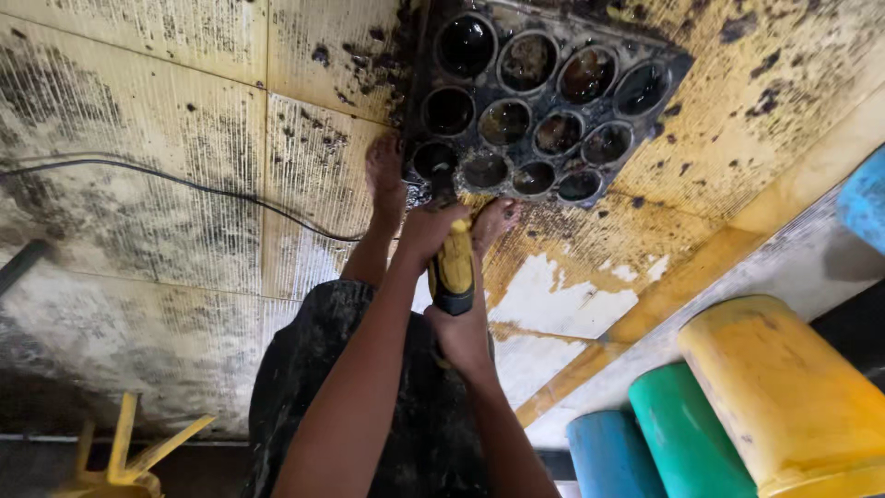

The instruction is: The person uses a yellow power drill with a brush attachment to clean the inside of multiple circular cavities in a metal mold. The person systematically moves the drill from one cavity to the next, scrubbing the interior surfaces while standing barefoot on a wooden floor.

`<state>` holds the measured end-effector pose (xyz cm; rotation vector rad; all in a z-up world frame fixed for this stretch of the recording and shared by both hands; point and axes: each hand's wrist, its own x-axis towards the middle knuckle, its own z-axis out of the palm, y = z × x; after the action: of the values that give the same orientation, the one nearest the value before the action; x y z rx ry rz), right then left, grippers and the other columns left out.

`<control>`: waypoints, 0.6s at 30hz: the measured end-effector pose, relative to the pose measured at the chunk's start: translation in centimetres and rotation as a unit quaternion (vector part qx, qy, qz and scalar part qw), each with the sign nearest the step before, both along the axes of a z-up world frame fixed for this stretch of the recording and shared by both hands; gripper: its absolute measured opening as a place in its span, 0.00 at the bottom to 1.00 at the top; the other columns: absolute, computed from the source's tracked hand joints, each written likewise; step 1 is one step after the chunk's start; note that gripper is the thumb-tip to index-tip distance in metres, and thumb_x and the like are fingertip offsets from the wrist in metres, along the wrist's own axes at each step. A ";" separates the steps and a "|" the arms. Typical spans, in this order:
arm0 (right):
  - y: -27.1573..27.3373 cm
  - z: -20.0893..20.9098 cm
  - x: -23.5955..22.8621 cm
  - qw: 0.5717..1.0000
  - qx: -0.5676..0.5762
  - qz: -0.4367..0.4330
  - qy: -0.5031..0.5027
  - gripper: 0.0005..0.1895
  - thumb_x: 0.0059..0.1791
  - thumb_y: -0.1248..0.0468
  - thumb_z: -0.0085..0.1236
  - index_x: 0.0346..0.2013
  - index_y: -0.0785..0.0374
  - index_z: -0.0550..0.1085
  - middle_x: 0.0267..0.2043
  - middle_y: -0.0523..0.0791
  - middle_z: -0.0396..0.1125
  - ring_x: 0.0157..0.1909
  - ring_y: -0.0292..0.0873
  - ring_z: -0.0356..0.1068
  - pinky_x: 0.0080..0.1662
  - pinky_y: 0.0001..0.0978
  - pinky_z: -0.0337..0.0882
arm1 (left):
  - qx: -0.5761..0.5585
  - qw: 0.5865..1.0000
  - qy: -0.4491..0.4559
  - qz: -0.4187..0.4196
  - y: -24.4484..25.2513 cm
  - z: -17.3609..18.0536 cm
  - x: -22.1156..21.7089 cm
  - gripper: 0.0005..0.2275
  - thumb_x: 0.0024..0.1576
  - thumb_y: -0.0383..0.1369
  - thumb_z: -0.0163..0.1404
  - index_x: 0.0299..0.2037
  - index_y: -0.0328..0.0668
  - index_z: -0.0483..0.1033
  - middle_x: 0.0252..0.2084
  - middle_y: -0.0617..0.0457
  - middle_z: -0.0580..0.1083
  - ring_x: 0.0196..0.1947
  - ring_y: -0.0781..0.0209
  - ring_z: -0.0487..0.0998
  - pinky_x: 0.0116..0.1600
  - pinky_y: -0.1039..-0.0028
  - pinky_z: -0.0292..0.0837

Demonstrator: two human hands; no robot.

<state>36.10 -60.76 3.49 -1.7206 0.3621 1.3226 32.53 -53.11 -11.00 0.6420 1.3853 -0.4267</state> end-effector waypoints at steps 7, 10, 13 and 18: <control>0.7 0.7 1.3 0.992 -0.031 0.124 -0.025 0.54 0.37 0.78 0.57 0.76 0.61 0.48 0.66 0.48 0.61 0.68 0.43 0.62 0.65 0.33 0.60 | -0.015 0.998 0.013 0.063 1.0 -1.4 0.0 0.26 0.44 0.46 0.62 0.42 0.26 0.81 0.38 0.46 0.80 0.35 0.56 0.79 0.41 0.65 0.73; 0.8 1.3 1.0 0.994 -0.024 0.105 -0.035 0.53 0.37 0.77 0.57 0.75 0.62 0.50 0.64 0.49 0.62 0.66 0.44 0.63 0.64 0.33 0.62 | 0.005 0.998 0.043 0.038 0.9 0.2 -0.3 0.25 0.42 0.46 0.61 0.41 0.28 0.80 0.37 0.48 0.80 0.35 0.57 0.80 0.41 0.65 0.74; 0.7 0.9 1.2 0.992 -0.055 0.113 -0.021 0.54 0.37 0.77 0.58 0.75 0.61 0.48 0.64 0.47 0.63 0.65 0.42 0.64 0.63 0.31 0.62 | -0.035 0.998 0.024 0.044 1.5 0.1 0.5 0.26 0.43 0.48 0.60 0.40 0.28 0.80 0.36 0.47 0.80 0.34 0.57 0.80 0.41 0.66 0.74; -0.1 0.7 1.8 0.996 -0.024 0.087 -0.020 0.51 0.37 0.77 0.55 0.76 0.65 0.51 0.63 0.49 0.65 0.63 0.43 0.66 0.62 0.33 0.65 | 0.030 0.999 0.007 0.022 1.4 0.8 1.3 0.25 0.43 0.48 0.58 0.38 0.27 0.80 0.33 0.45 0.78 0.32 0.55 0.78 0.39 0.65 0.71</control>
<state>37.92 -60.91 4.14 -1.8503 0.2268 1.4105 33.80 -51.75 -10.16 0.6560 1.4271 -0.3560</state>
